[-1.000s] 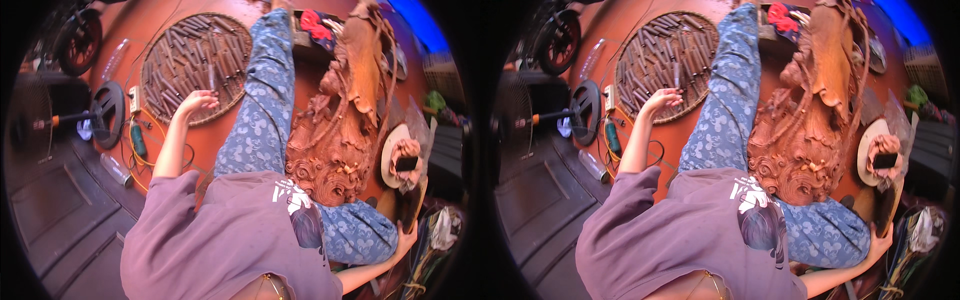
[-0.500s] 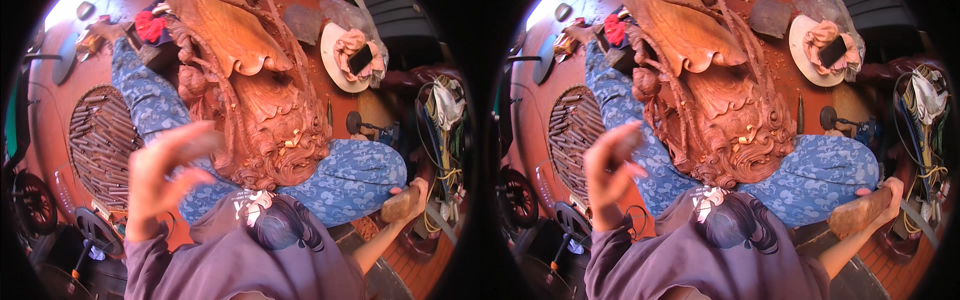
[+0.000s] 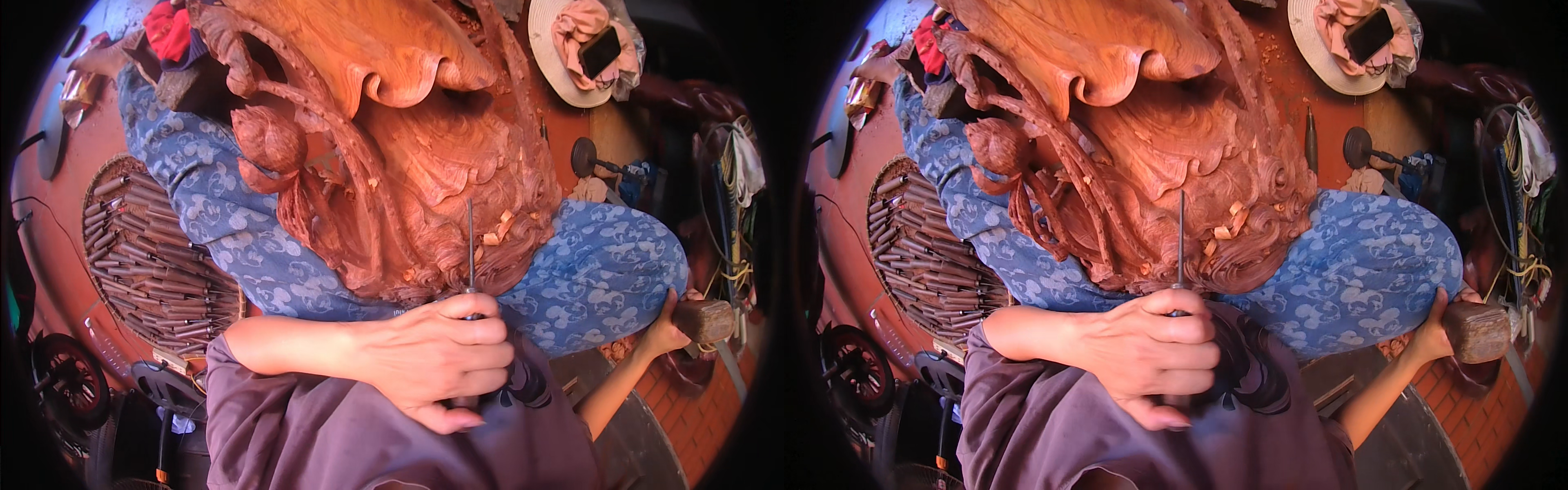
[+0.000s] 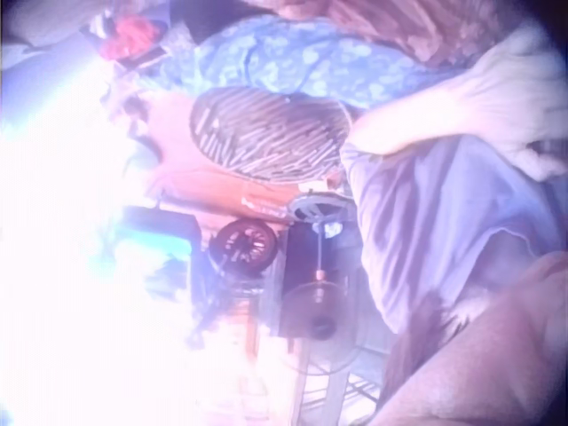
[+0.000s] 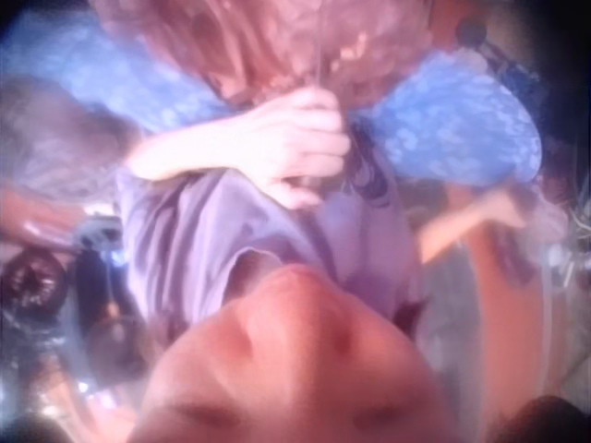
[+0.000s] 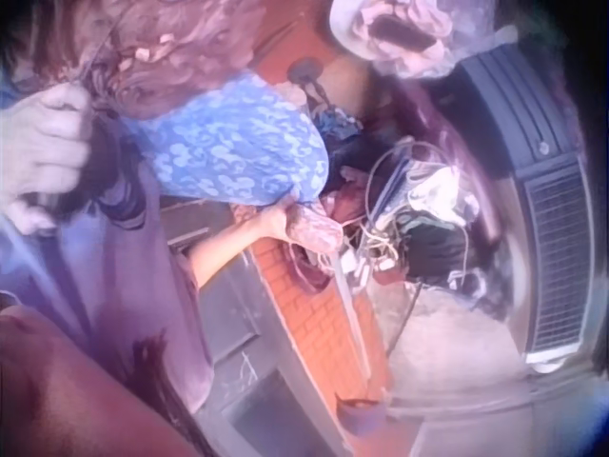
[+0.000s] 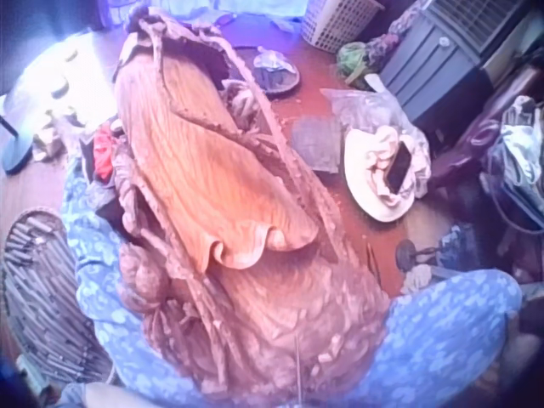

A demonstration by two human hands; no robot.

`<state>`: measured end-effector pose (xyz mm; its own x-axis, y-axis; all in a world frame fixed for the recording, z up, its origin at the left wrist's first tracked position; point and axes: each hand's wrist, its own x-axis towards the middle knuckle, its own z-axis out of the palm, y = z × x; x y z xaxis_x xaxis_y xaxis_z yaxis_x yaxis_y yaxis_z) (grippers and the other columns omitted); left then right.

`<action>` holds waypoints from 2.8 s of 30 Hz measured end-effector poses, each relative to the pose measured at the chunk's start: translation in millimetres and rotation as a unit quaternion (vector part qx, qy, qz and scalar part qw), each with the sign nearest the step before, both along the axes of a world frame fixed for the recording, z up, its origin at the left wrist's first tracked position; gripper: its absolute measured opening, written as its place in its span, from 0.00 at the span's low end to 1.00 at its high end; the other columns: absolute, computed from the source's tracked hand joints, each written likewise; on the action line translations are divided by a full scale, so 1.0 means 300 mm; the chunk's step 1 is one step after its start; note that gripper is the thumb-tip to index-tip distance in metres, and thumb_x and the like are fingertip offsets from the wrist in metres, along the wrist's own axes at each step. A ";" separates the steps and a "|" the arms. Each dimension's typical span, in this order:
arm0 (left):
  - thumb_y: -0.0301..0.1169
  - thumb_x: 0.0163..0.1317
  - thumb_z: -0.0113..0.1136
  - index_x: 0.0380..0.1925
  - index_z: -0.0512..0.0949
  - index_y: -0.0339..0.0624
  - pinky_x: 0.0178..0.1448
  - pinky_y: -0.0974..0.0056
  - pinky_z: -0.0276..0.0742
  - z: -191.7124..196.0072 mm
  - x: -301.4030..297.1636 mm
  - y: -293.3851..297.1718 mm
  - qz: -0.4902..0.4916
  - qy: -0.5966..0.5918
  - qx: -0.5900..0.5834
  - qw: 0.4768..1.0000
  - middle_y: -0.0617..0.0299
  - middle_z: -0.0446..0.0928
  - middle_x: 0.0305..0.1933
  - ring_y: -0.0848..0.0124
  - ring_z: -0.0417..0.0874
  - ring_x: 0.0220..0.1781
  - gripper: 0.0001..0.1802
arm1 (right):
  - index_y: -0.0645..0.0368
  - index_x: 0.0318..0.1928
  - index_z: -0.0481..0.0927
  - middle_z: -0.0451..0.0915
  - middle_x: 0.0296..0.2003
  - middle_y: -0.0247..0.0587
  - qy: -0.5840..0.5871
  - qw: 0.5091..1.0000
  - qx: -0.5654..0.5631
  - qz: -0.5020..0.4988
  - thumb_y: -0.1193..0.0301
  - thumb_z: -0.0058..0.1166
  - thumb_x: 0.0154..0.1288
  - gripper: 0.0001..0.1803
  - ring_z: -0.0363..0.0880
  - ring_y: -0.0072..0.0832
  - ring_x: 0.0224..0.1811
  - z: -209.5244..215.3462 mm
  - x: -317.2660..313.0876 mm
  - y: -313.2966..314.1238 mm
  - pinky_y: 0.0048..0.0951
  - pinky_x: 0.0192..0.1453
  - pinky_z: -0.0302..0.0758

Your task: The person carves a large reddish-brown wooden sculpture using a rotary power tool and then switches to a chisel and mallet. They refine surface details and remove wood shavings from the sculpture's intricate curves and crevices.

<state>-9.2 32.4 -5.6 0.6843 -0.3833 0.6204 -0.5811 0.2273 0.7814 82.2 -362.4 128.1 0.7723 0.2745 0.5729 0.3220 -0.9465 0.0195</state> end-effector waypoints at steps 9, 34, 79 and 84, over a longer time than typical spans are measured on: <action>0.56 0.68 0.49 0.22 0.74 0.45 0.27 0.71 0.61 0.014 0.011 0.042 0.008 -0.066 -0.043 0.997 0.66 0.68 0.26 0.73 0.72 0.25 0.27 | 0.69 0.45 0.75 0.77 0.41 0.37 0.023 0.997 0.067 0.033 0.85 0.65 0.59 0.15 0.75 0.26 0.44 0.007 0.010 -0.007 0.28 0.56 0.72; 0.37 0.50 0.58 0.11 0.64 0.44 0.37 0.58 0.62 -0.096 0.048 0.056 0.003 0.050 -0.201 0.978 0.60 0.62 0.20 0.61 0.68 0.25 0.17 | 0.70 0.44 0.78 0.80 0.41 0.37 0.007 0.999 0.022 -0.022 0.80 0.69 0.58 0.16 0.76 0.24 0.43 0.008 0.019 -0.014 0.26 0.52 0.75; 0.35 0.49 0.56 0.11 0.66 0.46 0.35 0.57 0.62 -0.123 0.047 -0.008 0.067 0.001 -0.144 0.987 0.62 0.62 0.17 0.60 0.67 0.22 0.14 | 0.60 0.31 0.75 0.76 0.29 0.40 0.216 0.859 -0.278 0.371 0.75 0.73 0.48 0.16 0.75 0.35 0.25 0.129 -0.167 0.562 0.35 0.29 0.76; 0.35 0.49 0.55 0.11 0.65 0.46 0.36 0.57 0.61 -0.128 0.053 -0.007 0.065 -0.010 -0.134 0.989 0.61 0.62 0.17 0.60 0.67 0.22 0.14 | 0.61 0.31 0.75 0.75 0.29 0.41 0.220 0.865 -0.297 0.338 0.76 0.72 0.48 0.15 0.75 0.35 0.25 0.136 -0.194 0.567 0.35 0.29 0.76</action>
<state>6.9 30.5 -44.0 0.7033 -0.1128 0.7019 -0.6341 0.3468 0.6911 24.1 -192.3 168.8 0.4275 0.8941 -0.1333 0.8984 -0.4037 0.1730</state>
